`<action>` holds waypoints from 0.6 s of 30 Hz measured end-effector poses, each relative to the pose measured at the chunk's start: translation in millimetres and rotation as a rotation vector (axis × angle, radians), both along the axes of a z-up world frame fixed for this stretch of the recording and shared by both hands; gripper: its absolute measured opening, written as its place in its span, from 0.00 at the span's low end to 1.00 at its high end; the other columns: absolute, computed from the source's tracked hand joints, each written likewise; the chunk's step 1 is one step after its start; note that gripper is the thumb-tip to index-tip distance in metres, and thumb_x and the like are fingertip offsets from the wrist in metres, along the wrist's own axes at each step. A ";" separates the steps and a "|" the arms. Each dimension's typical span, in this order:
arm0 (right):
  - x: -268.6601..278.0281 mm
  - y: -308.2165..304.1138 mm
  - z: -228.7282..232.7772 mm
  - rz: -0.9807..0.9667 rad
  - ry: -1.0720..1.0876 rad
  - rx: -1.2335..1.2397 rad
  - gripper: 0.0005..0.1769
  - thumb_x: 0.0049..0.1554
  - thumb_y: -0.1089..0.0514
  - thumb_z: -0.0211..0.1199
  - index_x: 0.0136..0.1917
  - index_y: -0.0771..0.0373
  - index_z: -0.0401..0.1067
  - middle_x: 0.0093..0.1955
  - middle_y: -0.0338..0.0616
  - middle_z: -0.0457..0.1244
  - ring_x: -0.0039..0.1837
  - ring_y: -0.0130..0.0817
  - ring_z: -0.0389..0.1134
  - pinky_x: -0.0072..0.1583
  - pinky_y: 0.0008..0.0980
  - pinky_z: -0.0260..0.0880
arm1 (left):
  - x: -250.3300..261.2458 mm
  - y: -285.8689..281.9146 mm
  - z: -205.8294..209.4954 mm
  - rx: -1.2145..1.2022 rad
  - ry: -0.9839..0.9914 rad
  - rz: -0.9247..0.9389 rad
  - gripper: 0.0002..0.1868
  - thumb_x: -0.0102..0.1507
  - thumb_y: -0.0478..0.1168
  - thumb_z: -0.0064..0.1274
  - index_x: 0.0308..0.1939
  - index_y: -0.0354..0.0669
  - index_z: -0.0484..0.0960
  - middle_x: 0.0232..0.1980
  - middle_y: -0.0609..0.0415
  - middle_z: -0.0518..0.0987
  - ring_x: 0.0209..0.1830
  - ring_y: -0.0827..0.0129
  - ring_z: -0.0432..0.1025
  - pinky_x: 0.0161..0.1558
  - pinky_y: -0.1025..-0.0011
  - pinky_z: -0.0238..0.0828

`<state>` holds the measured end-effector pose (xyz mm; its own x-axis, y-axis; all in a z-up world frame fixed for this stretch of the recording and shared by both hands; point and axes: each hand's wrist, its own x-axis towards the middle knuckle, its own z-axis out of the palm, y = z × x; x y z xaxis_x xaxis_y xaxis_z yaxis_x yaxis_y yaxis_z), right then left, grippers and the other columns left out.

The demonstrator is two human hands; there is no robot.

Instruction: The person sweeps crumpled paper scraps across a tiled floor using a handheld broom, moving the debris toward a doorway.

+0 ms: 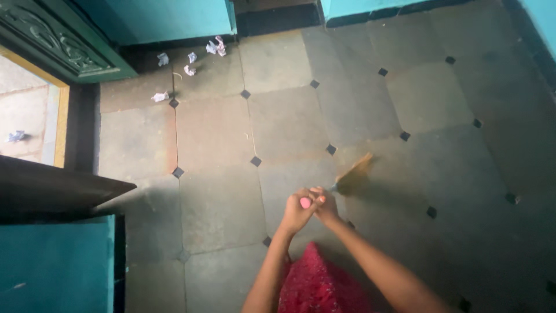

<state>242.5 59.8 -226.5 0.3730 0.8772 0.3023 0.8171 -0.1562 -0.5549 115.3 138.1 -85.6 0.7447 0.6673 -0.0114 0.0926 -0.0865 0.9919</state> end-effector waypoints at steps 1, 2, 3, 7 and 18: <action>-1.4 7.6 0.9 0.011 0.079 -0.109 0.08 0.51 0.52 0.61 0.42 0.57 0.72 0.39 0.43 0.65 0.49 0.49 0.67 0.47 0.47 0.69 | 3.0 8.0 -1.1 0.016 0.009 0.015 0.15 0.60 0.44 0.66 0.29 0.37 0.80 0.35 0.49 0.80 0.36 0.63 0.75 0.44 0.67 0.73; -5.3 16.8 1.9 -0.005 0.067 -0.156 0.09 0.52 0.51 0.61 0.41 0.57 0.71 0.41 0.42 0.65 0.50 0.47 0.68 0.49 0.46 0.70 | -0.7 13.6 0.0 0.028 0.029 0.035 0.15 0.60 0.44 0.66 0.29 0.37 0.80 0.34 0.48 0.80 0.35 0.63 0.75 0.44 0.67 0.73; -5.9 29.2 4.0 -0.021 0.055 -0.202 0.10 0.53 0.50 0.61 0.40 0.58 0.71 0.42 0.42 0.66 0.51 0.46 0.69 0.52 0.44 0.71 | -4.4 18.9 3.6 0.040 0.050 0.054 0.16 0.60 0.44 0.66 0.28 0.37 0.80 0.34 0.47 0.81 0.35 0.62 0.75 0.43 0.67 0.73; -13.3 90.3 37.4 0.185 0.126 0.188 0.10 0.53 0.51 0.61 0.42 0.59 0.74 0.46 0.42 0.69 0.51 0.45 0.71 0.65 0.47 0.70 | -11.6 55.7 39.7 0.186 0.042 0.111 0.14 0.59 0.42 0.66 0.30 0.36 0.79 0.36 0.45 0.80 0.37 0.56 0.76 0.45 0.64 0.74; -25.4 187.0 141.0 0.288 0.136 0.361 0.08 0.54 0.56 0.59 0.40 0.63 0.67 0.45 0.46 0.65 0.58 0.49 0.70 0.70 0.46 0.67 | -23.1 123.0 112.8 0.446 -0.128 0.152 0.14 0.55 0.36 0.67 0.30 0.35 0.75 0.42 0.43 0.78 0.49 0.48 0.74 0.50 0.59 0.71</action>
